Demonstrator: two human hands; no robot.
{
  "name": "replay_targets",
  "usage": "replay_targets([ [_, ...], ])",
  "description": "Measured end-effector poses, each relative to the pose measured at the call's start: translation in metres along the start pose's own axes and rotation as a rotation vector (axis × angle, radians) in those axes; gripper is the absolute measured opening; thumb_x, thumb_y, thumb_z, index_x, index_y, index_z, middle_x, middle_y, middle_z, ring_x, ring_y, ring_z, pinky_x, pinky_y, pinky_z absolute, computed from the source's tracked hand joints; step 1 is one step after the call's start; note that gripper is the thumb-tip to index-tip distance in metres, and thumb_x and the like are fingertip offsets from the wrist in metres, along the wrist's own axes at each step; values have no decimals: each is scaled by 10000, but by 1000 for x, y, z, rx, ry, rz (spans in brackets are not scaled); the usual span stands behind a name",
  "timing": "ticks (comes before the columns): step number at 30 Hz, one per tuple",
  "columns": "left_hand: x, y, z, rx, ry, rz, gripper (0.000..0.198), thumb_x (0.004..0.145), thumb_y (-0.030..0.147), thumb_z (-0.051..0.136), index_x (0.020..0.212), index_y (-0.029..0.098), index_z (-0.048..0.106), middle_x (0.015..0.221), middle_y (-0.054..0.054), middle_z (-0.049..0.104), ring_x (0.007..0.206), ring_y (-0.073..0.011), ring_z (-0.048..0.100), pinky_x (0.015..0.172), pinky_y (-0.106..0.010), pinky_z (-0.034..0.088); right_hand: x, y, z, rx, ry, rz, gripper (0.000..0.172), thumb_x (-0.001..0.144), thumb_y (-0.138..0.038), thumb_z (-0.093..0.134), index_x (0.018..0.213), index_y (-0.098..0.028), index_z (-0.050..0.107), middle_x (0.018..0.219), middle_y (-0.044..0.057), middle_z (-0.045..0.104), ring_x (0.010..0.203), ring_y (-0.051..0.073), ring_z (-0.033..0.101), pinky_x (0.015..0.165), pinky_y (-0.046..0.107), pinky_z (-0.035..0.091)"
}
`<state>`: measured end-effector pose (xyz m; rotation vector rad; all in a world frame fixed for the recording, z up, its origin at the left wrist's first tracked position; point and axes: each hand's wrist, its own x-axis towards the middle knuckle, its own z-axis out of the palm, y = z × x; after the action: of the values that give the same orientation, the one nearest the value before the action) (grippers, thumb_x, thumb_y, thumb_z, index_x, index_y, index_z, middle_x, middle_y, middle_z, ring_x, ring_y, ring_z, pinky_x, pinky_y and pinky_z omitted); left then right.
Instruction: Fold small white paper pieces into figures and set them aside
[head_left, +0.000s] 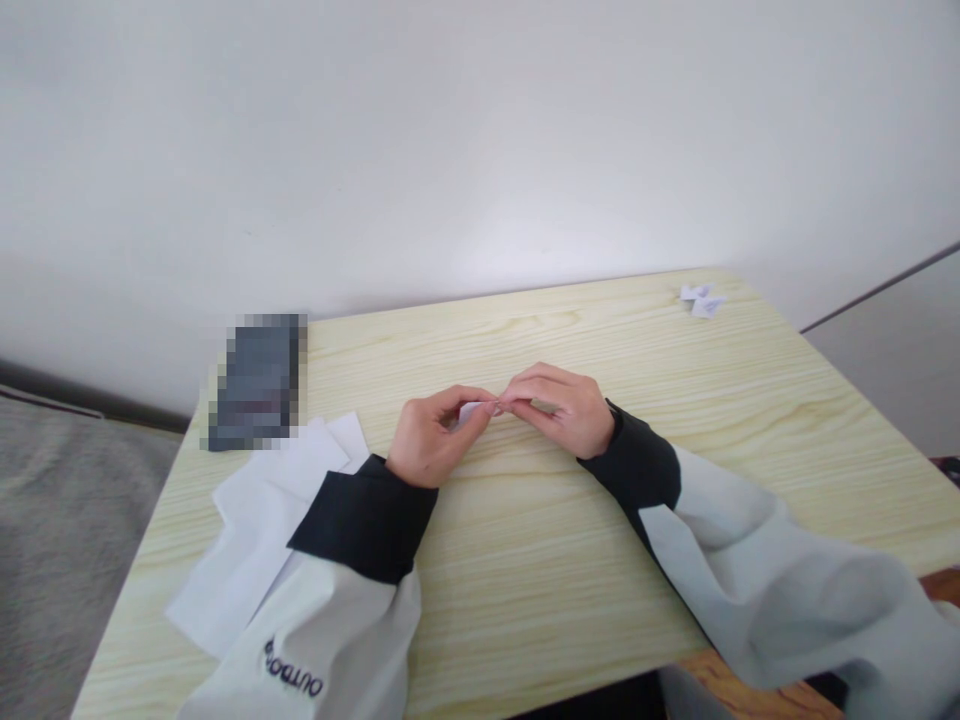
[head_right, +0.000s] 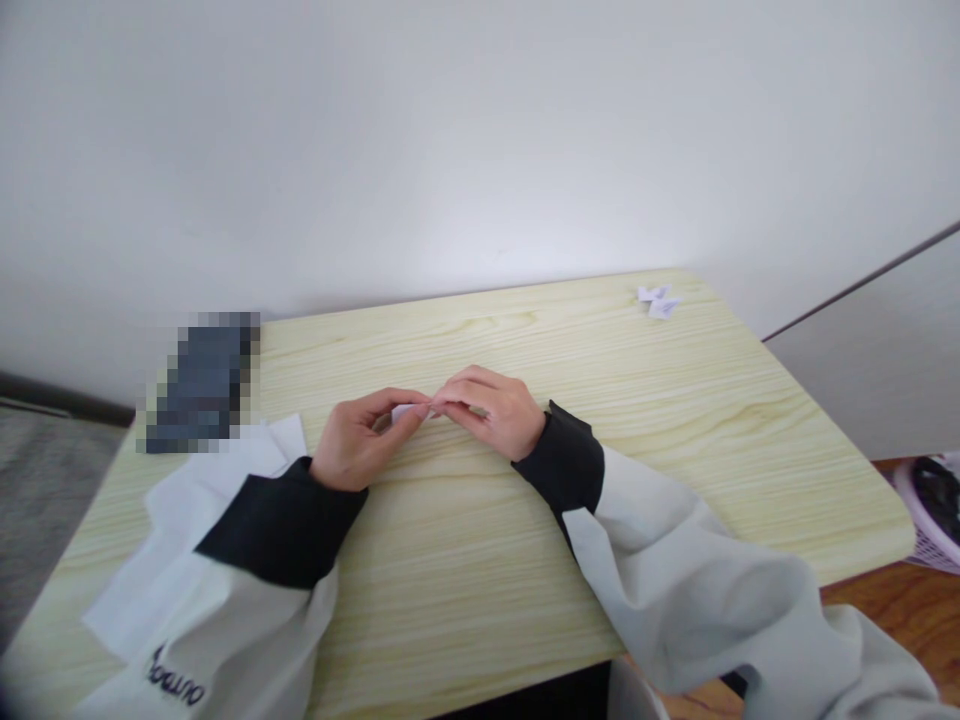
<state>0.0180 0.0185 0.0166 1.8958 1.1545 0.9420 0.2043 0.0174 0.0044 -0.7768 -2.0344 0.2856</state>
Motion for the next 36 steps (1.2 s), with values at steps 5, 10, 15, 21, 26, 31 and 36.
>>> replay_targets([
  [5,1,-5,-1,-159,5,-145,255,760,366,629,840,134,698,662,-19,697,541,-124,583,498,-222,441,1,-3,-1,18,9,-45,156,858,-190,534,949,-201,660,865,63,660,792,128,625,712,249,531],
  [10,3,-5,-3,-328,-48,-177,293,741,390,660,873,132,699,819,-63,733,743,-181,663,674,-266,521,4,-6,-1,57,5,19,177,873,-201,500,944,-199,663,845,55,669,782,131,631,713,257,530],
  [15,5,-2,-5,-320,-45,-193,314,734,418,661,853,131,706,814,-66,735,749,-190,668,687,-276,531,2,-3,1,83,9,37,118,855,-193,549,917,-192,649,827,49,672,765,124,630,699,250,522],
  [21,3,0,-3,-210,-44,-170,305,747,421,638,824,134,708,707,-40,720,591,-143,623,524,-226,482,1,-4,2,72,2,74,65,848,-192,546,859,-195,610,777,24,659,697,109,615,668,239,502],
  [26,0,1,1,17,49,-56,209,776,345,604,785,160,699,687,-1,705,576,-120,599,531,-214,462,0,-7,0,31,-54,196,38,816,-216,561,806,-182,572,702,3,608,605,92,559,601,217,463],
  [31,-2,2,1,154,62,124,158,796,291,588,781,164,680,766,-23,713,693,-141,638,658,-233,483,-1,-5,0,1,-120,181,56,814,-190,523,763,-175,543,651,-12,556,568,79,493,554,194,414],
  [36,-1,-2,0,254,52,261,126,803,246,574,792,156,662,769,-44,699,706,-145,636,663,-238,473,-3,-2,2,-58,-116,108,68,826,-189,524,765,-175,550,655,-17,552,547,68,473,540,178,393],
])
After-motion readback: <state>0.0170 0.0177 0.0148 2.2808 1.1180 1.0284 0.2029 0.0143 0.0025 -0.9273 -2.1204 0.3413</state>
